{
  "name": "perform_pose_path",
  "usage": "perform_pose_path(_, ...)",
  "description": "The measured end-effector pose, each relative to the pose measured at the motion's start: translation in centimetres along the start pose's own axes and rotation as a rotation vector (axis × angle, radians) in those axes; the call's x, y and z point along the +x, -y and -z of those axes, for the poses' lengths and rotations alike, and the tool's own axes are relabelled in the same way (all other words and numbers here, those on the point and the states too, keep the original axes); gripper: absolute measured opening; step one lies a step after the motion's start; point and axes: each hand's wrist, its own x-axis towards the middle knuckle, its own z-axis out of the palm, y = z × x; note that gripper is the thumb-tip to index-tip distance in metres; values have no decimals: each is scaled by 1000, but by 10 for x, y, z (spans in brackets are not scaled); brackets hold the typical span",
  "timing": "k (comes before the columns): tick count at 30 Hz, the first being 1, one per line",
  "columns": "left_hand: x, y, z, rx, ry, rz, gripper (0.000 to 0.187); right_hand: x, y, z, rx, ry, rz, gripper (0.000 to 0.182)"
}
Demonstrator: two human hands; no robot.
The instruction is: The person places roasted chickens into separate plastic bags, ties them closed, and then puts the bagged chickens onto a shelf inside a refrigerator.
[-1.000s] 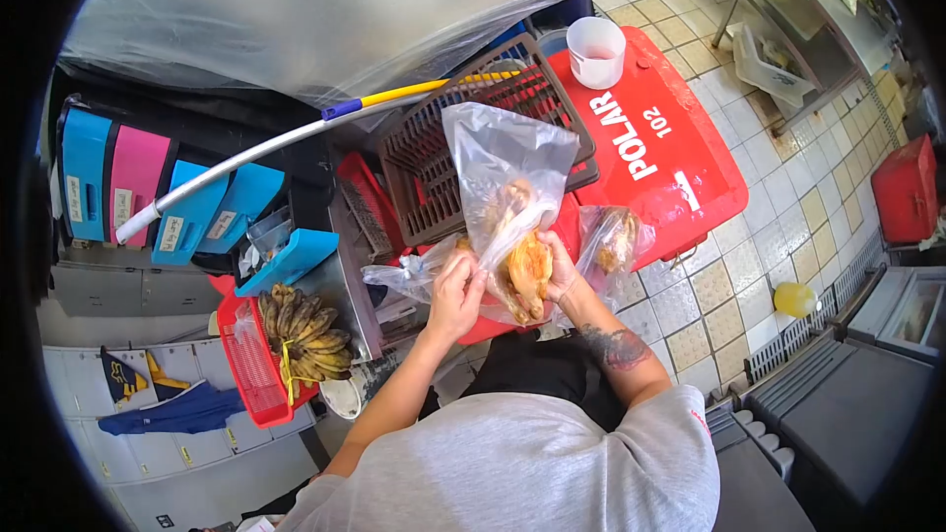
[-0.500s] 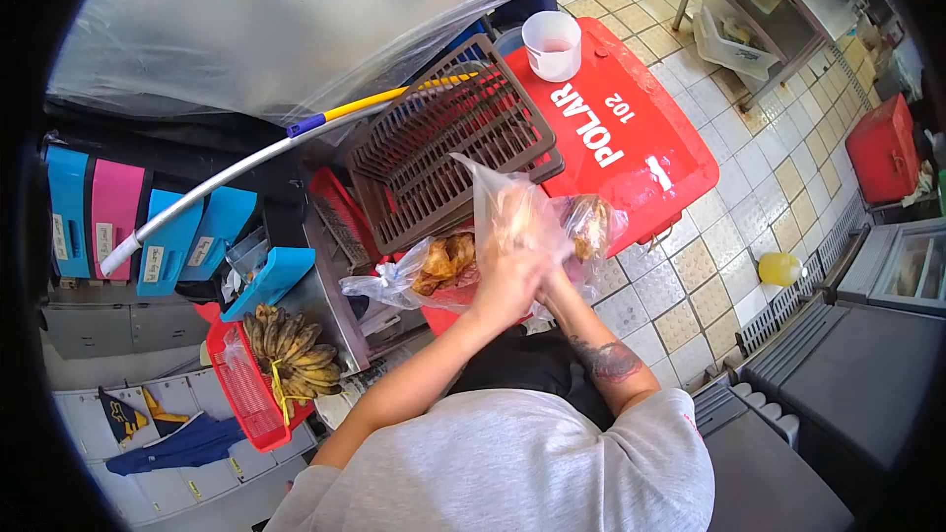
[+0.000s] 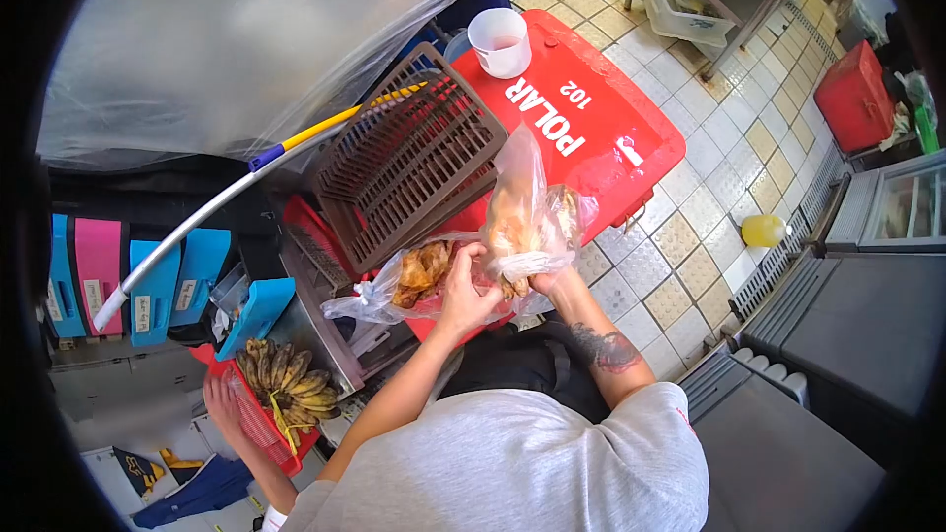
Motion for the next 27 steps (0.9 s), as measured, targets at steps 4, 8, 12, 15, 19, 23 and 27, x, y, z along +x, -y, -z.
perform_pose_path(4, 2, 25, 0, 73, 160, 71, 25, 1, -3, 13, -52, -8, -2, 39)
perform_pose_path(8, -18, 52, -15, -8, 165, 265, 11, 4, 3, 25, 61, -66, 57, 34)
perform_pose_path(12, -34, 69, -32, -289, 248, 507, 8, 15, 25, 37, 101, -79, 225, 27)
perform_pose_path(15, -28, 56, -43, -327, 269, 423, 10, 36, 44, 55, -29, -165, 443, 27)
perform_pose_path(19, -24, 36, -45, -142, 386, 233, 9, 67, 67, 65, -70, -148, 501, 31)
perform_pose_path(23, -29, 58, -39, -22, 613, 74, 12, 93, 107, 72, -968, -312, 837, 34)
perform_pose_path(27, -54, 74, -19, -29, 547, 167, 16, 142, 133, 154, -1566, -524, 910, 44)
